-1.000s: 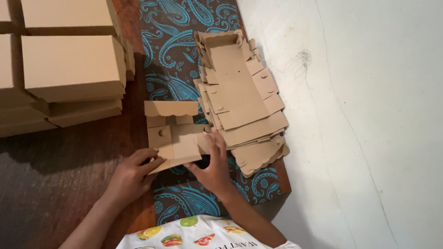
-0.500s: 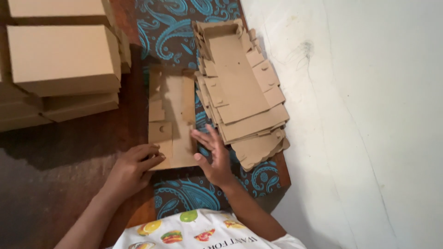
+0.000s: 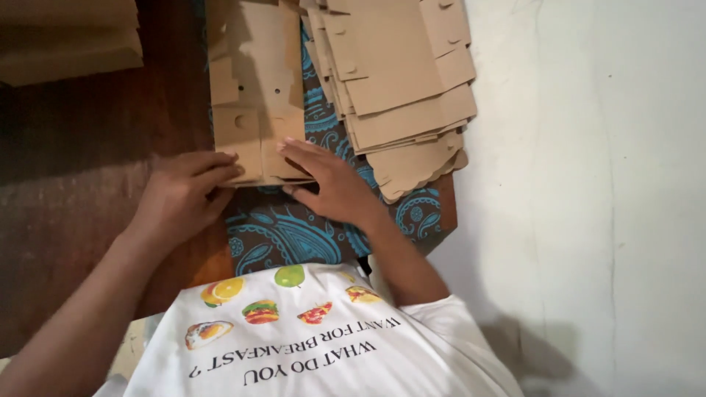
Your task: The person folds flat cardboard pieces into small boxes by hand, inserting tabs into slots to form the sides and closing the flaps. Completed boxes are stacked on the left side of the table while additional flat pieces remain on the right.
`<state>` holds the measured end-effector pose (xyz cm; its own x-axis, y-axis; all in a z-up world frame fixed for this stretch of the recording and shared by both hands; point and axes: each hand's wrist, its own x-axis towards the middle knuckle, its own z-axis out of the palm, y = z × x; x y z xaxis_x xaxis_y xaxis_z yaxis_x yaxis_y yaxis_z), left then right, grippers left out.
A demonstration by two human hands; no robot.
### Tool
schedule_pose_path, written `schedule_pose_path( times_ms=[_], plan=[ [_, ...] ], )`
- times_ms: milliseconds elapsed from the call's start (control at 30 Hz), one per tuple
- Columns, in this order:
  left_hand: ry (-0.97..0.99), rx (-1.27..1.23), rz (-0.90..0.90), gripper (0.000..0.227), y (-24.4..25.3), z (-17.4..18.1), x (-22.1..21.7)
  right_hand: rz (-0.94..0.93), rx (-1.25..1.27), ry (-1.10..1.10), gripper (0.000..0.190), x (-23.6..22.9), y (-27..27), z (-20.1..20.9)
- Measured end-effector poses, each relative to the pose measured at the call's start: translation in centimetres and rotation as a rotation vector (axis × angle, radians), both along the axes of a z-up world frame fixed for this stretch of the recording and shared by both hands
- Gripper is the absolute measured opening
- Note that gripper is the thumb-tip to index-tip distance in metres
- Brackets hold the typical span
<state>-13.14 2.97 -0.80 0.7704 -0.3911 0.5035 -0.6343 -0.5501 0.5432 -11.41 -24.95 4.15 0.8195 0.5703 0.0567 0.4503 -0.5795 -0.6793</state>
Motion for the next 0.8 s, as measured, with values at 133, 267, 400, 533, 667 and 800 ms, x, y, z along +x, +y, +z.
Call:
schedule_pose_path(
  times_ms=[133, 267, 400, 533, 667, 800],
  plan=[
    [0.211, 0.113, -0.07, 0.025, 0.1, 4.0, 1.8, 0.176, -0.236, -0.051, 0.056, 2.3, -0.7, 2.6],
    [0.184, 0.302, -0.188, 0.015, 0.5, 4.0, 4.5, 0.292, -0.247, -0.006, 0.043, 4.7, -1.0, 3.3],
    [0.361, 0.142, -0.167, 0.015, -0.1, 2.2, 5.1, 0.152, -0.097, 0.012, 0.035, 5.4, -1.2, 1.9],
    [0.337, 0.025, -0.176, 0.016, 0.2, 2.2, 4.2, 0.155, 0.024, -0.029, 0.024, 4.9, -1.2, 1.4],
    [0.469, 0.023, -0.165, 0.02, 0.1, 2.1, 5.0, 0.22, 0.009, 0.069, 0.025, 5.6, -0.9, 1.8],
    [0.343, 0.128, -0.237, 0.037, 0.6, 1.3, 4.8, 0.261, -0.001, 0.086, 0.026, 5.1, -0.6, 2.0]
  ],
)
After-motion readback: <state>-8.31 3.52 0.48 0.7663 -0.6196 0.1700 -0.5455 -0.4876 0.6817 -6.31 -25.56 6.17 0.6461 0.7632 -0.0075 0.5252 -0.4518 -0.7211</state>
